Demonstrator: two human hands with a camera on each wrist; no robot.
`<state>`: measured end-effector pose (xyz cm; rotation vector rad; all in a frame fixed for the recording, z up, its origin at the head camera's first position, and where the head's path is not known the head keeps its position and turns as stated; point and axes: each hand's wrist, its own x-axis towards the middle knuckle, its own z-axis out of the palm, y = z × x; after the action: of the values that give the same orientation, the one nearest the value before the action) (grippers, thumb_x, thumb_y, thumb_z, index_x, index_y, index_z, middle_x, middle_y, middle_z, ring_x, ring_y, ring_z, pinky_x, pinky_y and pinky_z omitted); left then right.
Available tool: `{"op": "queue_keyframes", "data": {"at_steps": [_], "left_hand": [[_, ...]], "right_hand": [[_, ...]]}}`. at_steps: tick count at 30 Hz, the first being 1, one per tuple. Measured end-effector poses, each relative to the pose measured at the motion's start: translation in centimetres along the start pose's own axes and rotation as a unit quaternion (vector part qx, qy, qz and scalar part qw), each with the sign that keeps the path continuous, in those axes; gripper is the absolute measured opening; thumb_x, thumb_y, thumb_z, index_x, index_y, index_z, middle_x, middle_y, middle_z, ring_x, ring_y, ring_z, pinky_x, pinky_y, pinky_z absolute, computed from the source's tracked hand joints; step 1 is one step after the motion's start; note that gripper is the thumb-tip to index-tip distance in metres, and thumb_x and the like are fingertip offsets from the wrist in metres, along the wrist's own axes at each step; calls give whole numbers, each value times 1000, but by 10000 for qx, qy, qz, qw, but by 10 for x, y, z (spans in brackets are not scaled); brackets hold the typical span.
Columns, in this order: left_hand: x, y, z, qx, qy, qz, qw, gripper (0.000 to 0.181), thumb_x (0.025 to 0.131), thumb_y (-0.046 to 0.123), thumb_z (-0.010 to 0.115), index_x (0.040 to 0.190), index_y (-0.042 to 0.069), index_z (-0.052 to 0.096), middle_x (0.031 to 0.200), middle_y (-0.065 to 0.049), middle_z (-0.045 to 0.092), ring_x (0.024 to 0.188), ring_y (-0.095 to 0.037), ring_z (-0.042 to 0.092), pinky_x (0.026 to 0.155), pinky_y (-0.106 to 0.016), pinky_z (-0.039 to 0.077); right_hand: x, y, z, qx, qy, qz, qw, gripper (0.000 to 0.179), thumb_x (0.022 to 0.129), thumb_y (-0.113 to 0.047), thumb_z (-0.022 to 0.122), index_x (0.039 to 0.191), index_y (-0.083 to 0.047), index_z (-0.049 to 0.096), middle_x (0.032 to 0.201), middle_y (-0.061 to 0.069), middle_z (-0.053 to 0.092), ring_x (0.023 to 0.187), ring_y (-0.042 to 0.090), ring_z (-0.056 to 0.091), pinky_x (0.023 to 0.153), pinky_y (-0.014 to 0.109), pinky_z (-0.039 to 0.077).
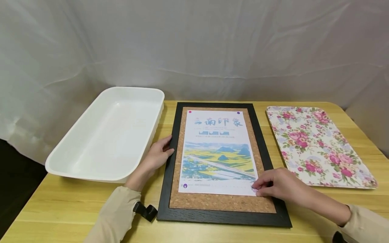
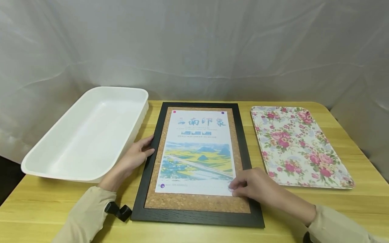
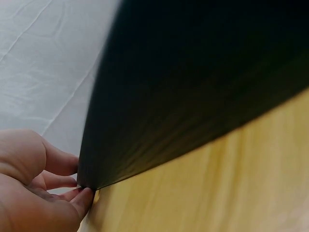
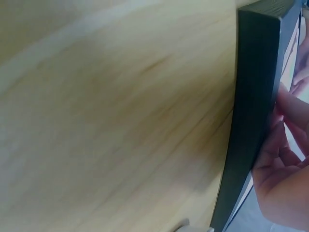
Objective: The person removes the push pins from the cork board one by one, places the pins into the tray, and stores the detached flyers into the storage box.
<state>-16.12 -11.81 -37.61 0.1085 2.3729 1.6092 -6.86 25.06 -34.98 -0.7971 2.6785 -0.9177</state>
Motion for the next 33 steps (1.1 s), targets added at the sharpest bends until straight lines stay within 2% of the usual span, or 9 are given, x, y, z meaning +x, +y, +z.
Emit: {"op": "queue_keyframes", "data": {"at_steps": [5,11,13,20,23,27,33], "left_hand": [[-1,2,0,42,-23,-34,10000,59,99,-1,48,152,-1,22,151,-22,31,138,-32,32,107,-42,35],[-2,5,0,28,15,-46,10000,59,100,0,49,152,0,22,151,-21,31,138,-31,32,107,-41,36],[-2,4,0,73,9,-35,10000,59,100,0,49,152,-1,22,151,-21,31,137,-32,33,107,-42,36],[-2,3,1,58,14,-68,10000,59,99,0,49,152,0,22,152,-21,31,137,-32,32,107,-42,35],[-3,3,2,103,8,-50,9999,59,99,0,49,152,0,22,152,-21,31,137,-32,32,107,-43,36],[-4,3,2,113,4,-53,9999,59,100,1,49,152,0,22,152,-21,31,138,-32,32,107,-43,36],[-4,4,1,149,97,-83,9998,59,100,1,50,152,1,24,152,-20,31,138,-32,32,107,-43,35]], "right_hand": [[-3,-3,3,83,68,173,9998,9,80,-13,79,89,-15,79,88,-7,71,76,3,65,57,22,51],[-1,-1,1,134,-80,38,9999,9,81,-9,78,89,-13,78,86,-8,70,72,1,61,55,22,49],[-1,1,1,174,-121,-116,9997,10,81,-7,77,89,-13,77,84,-10,69,69,0,60,53,22,48],[-1,10,2,183,94,-1113,9936,17,79,-1,78,89,-15,77,84,-12,68,71,-2,59,54,21,49],[1,13,3,153,58,-1357,9906,18,79,-2,78,90,-16,75,81,-14,65,67,-3,56,53,19,48],[1,14,4,11,5,-1533,9882,19,81,-2,77,92,-17,73,82,-15,63,68,-3,54,53,18,46],[3,13,3,-25,-17,-1482,9890,19,81,-2,77,92,-17,73,82,-16,60,67,-4,51,53,19,46]]}}
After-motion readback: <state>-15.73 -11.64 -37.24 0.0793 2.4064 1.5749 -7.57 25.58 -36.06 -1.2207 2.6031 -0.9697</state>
